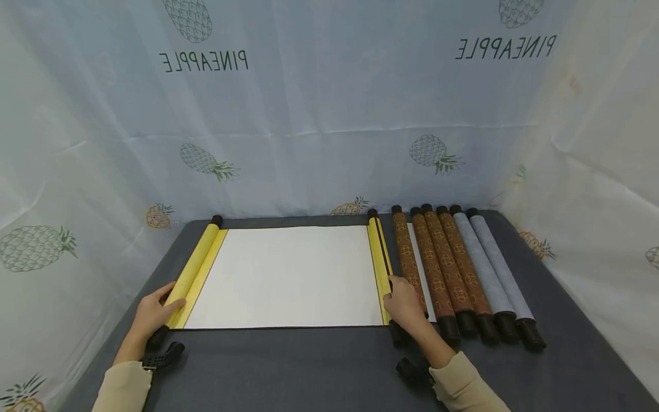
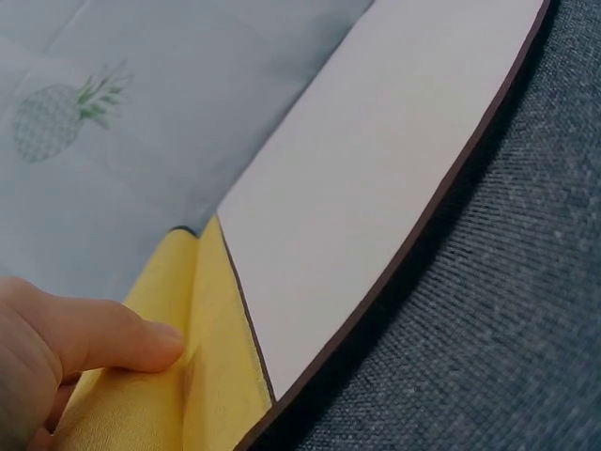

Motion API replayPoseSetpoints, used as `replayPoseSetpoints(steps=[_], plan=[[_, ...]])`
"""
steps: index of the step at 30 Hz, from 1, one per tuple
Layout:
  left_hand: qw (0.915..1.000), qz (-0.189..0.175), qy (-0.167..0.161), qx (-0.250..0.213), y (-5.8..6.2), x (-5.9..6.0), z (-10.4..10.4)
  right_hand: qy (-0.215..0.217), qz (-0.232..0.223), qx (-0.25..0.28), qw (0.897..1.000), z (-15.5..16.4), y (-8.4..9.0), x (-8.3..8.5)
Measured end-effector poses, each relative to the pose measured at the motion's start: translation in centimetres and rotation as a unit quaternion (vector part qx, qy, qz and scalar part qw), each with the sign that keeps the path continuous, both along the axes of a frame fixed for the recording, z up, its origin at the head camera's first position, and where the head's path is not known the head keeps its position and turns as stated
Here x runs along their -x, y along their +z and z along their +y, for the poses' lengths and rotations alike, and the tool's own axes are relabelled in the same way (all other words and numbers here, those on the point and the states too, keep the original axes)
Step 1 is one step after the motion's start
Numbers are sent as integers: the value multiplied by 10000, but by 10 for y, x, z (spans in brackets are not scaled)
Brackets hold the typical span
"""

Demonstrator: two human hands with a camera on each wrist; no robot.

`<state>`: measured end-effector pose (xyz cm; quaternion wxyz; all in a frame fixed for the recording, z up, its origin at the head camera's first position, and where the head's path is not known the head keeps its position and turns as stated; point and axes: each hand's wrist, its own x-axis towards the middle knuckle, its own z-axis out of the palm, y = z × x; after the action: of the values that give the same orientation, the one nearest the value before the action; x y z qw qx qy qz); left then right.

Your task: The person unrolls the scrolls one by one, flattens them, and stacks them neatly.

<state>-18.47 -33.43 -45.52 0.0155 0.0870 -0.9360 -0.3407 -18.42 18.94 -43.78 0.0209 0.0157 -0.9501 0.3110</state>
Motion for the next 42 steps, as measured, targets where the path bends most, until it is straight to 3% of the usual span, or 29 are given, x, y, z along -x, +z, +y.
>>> replayPoseSetpoints(steps=[5,10,17,27,36,42], plan=[[9999,-91,29,-78,0,-1,-3,121,20,-434,9990,-2,-1,0],[9998,-159,82,-70,1,-1,-8,299,-73,-461,9985,-3,-6,0],[9998,-152,110,-101,1,2,-13,159,-324,-527,9980,-4,-7,-2],[9998,-199,34,-52,1,6,-18,61,-342,-672,9971,-6,-2,-2],[9981,-360,-212,445,8,4,-16,147,-485,-551,9972,-3,1,-1],[9973,-271,-273,629,12,5,-9,229,-417,-510,9976,-1,2,-1]])
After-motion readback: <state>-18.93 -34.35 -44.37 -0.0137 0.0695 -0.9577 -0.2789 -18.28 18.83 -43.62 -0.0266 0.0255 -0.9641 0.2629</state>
